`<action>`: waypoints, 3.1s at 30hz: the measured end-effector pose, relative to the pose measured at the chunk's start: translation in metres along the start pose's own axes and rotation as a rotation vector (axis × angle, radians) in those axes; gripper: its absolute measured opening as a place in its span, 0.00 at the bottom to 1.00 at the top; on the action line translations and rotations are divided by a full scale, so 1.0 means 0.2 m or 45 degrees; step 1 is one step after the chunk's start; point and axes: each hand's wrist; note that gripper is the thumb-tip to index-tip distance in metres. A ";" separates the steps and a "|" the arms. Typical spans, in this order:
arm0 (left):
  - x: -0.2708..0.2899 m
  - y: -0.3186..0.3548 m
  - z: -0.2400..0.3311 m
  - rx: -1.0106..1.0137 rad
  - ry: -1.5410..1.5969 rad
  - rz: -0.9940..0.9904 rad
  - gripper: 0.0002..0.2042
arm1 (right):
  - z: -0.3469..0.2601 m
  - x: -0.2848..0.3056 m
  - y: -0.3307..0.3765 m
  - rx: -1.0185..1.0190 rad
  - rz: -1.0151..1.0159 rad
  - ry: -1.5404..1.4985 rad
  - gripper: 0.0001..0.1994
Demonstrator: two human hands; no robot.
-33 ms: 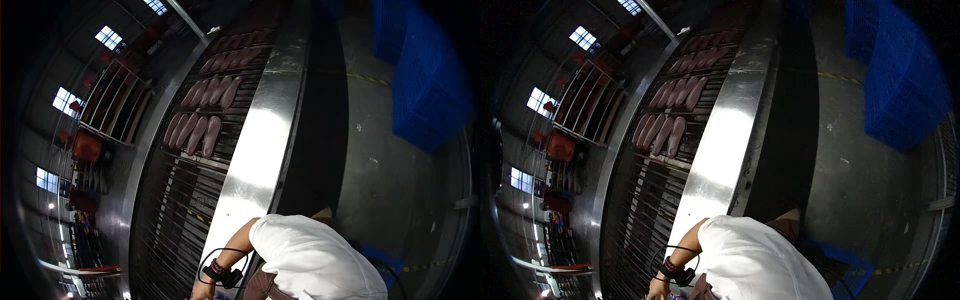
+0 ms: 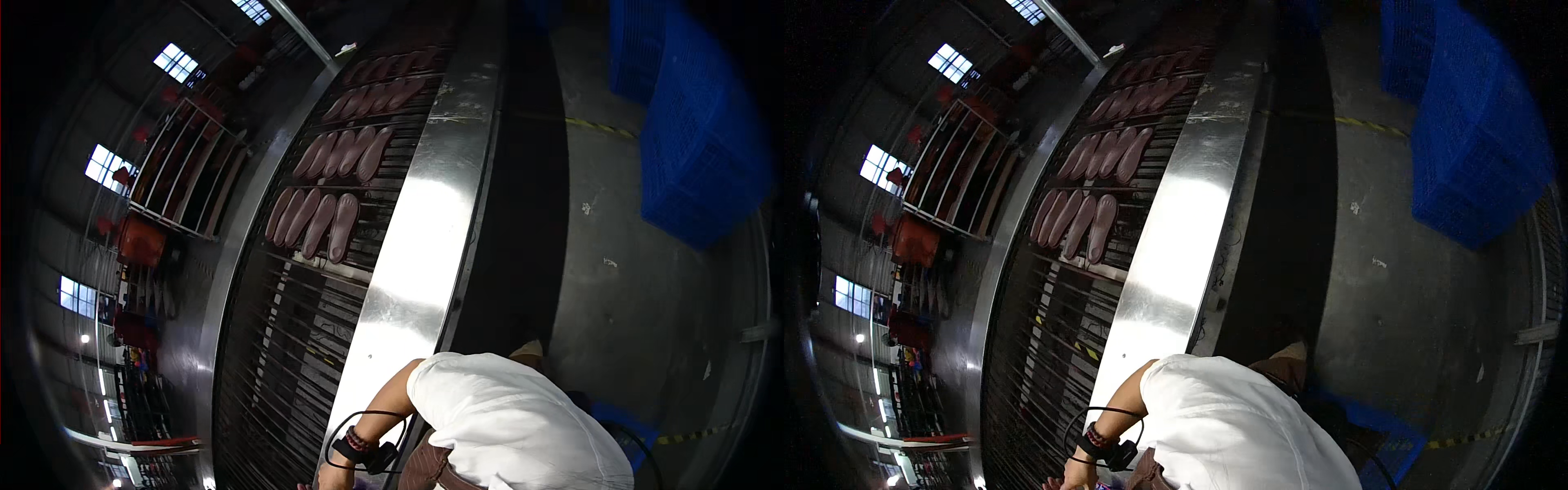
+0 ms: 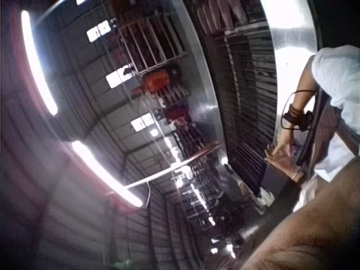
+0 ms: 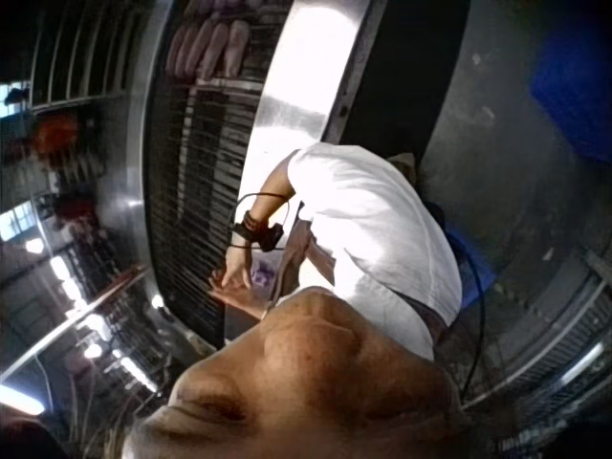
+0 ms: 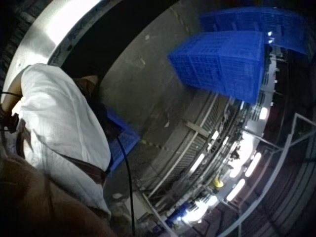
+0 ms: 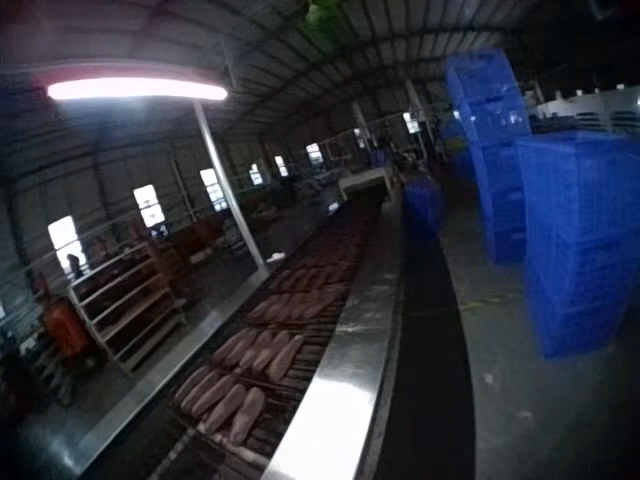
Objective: Collect insoles from a conveyor belt and place them into a blue storage basket.
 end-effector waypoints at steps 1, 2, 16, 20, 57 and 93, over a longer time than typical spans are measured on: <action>-0.10 -0.02 -0.03 -0.021 0.024 0.011 0.14 | -0.04 -0.04 0.10 0.015 0.023 -0.007 0.14; -0.21 -0.07 -0.10 -0.034 0.057 -0.001 0.14 | -0.09 -0.03 0.19 0.019 0.058 0.004 0.14; -0.50 -0.05 -0.38 0.354 0.234 -0.046 0.10 | -0.78 0.05 0.99 0.170 0.494 -0.148 0.13; -0.63 -0.28 -0.59 0.546 0.587 -0.415 0.11 | -0.90 0.10 1.20 0.182 0.461 -0.137 0.13; -0.31 -1.84 -2.51 0.878 0.165 0.570 0.40 | -0.71 1.79 3.92 -0.582 2.844 -1.130 0.40; -0.02 -2.89 -2.55 0.378 0.167 0.926 0.31 | -0.19 2.60 3.74 -0.734 2.653 -0.885 0.28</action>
Point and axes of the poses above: each hand's wrist, its own y-axis away from the middle knuckle, its own x-axis out of the back of the hand, z = x × y, and after that the axes turned 14 degrees about -z, right-handed
